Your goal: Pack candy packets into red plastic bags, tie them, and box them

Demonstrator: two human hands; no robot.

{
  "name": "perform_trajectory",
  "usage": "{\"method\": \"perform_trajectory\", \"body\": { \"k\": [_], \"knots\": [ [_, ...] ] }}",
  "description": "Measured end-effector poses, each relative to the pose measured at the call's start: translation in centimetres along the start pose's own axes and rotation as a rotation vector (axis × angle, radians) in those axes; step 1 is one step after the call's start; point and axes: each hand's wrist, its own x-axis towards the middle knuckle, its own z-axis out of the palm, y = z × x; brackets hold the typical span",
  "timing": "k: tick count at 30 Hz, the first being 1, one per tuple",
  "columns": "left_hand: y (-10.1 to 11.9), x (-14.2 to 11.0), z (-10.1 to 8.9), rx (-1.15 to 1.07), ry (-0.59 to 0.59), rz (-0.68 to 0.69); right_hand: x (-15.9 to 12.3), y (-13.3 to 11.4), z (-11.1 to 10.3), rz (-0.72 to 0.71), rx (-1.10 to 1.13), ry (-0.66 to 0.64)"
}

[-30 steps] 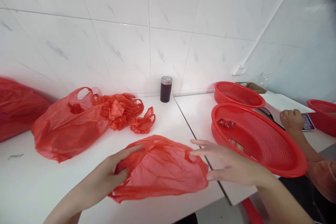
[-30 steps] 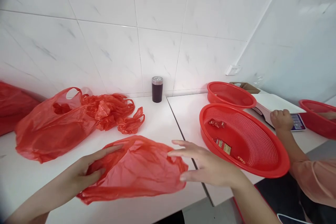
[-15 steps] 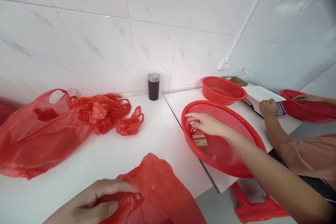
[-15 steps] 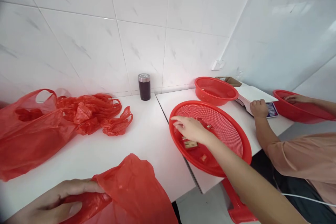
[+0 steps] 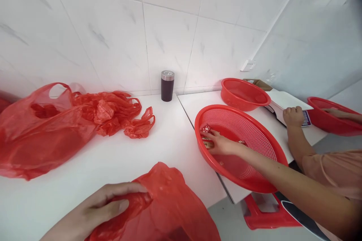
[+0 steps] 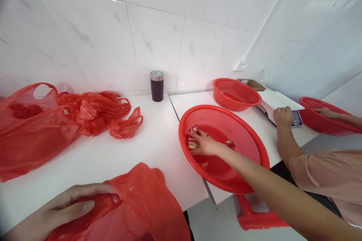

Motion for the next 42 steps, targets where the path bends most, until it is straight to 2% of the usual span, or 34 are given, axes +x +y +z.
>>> {"method": "perform_trajectory", "body": {
  "k": [2, 5, 10, 14, 16, 19, 22, 24, 25, 27, 29, 32, 34, 35, 37, 38, 41, 42],
  "knots": [
    [0.2, 0.7, 0.2, -0.034, -0.112, -0.007, -0.3, -0.4, 0.8, -0.040, -0.030, -0.033],
    [0.0, 1.4, 0.6, -0.120, -0.210, -0.028, -0.1, -0.6, 0.6, -0.087, -0.013, -0.033],
    [-0.2, 2.2, 0.8, -0.093, -0.154, -0.041, 2.0, -0.9, -1.4, -0.071, 0.096, -0.003],
    [0.5, 2.3, 0.5, -0.165, -0.086, 0.018, 2.6, -1.5, -5.0, -0.031, 0.245, -0.040],
    [1.2, 2.1, 0.5, -0.283, -0.087, 0.028, 1.2, -2.7, -7.2, -0.052, 0.433, -0.056],
    [2.5, 1.9, 1.0, -0.390, -0.124, 0.048, -2.9, -6.7, -9.4, -0.201, 0.927, -0.106],
    [3.9, 2.2, 2.0, -0.431, -0.182, 0.037, -7.3, -12.0, -8.2, -0.397, 1.207, -0.327],
    [4.5, 2.5, 2.7, -0.451, -0.216, 0.034, -8.8, -14.8, -5.8, -0.441, 1.113, -0.430],
    [4.7, 2.6, 3.0, -0.453, -0.227, 0.040, -9.1, -15.8, -4.4, -0.471, 1.018, -0.410],
    [4.9, 2.8, 3.3, -0.436, -0.229, 0.062, -8.9, -16.7, -2.1, -0.517, 0.768, -0.272],
    [4.9, 2.9, 3.3, -0.396, -0.209, 0.077, -8.4, -16.8, -1.3, -0.545, 0.557, -0.125],
    [4.8, 2.9, 2.7, -0.314, -0.162, 0.111, -7.9, -15.8, -3.1, -0.562, 0.481, -0.107],
    [4.6, 2.8, 2.1, -0.266, -0.154, 0.143, -7.6, -13.8, -5.4, -0.493, 0.499, -0.043],
    [4.5, 2.7, 1.8, -0.237, -0.157, 0.156, -7.2, -12.2, -6.4, -0.425, 0.480, 0.032],
    [4.2, 2.4, 1.3, -0.158, -0.137, 0.168, -6.1, -7.8, -7.6, -0.262, 0.312, 0.191],
    [4.0, 2.2, 1.2, -0.112, -0.104, 0.167, -5.4, -5.1, -7.6, -0.175, 0.185, 0.203],
    [3.1, 1.6, 1.1, 0.005, 0.089, 0.170, -3.6, 2.8, -6.2, 0.189, -0.118, 0.048],
    [2.8, 1.4, 1.2, 0.016, 0.171, 0.174, -3.3, 4.8, -5.5, 0.228, -0.132, 0.038]
  ]
}}
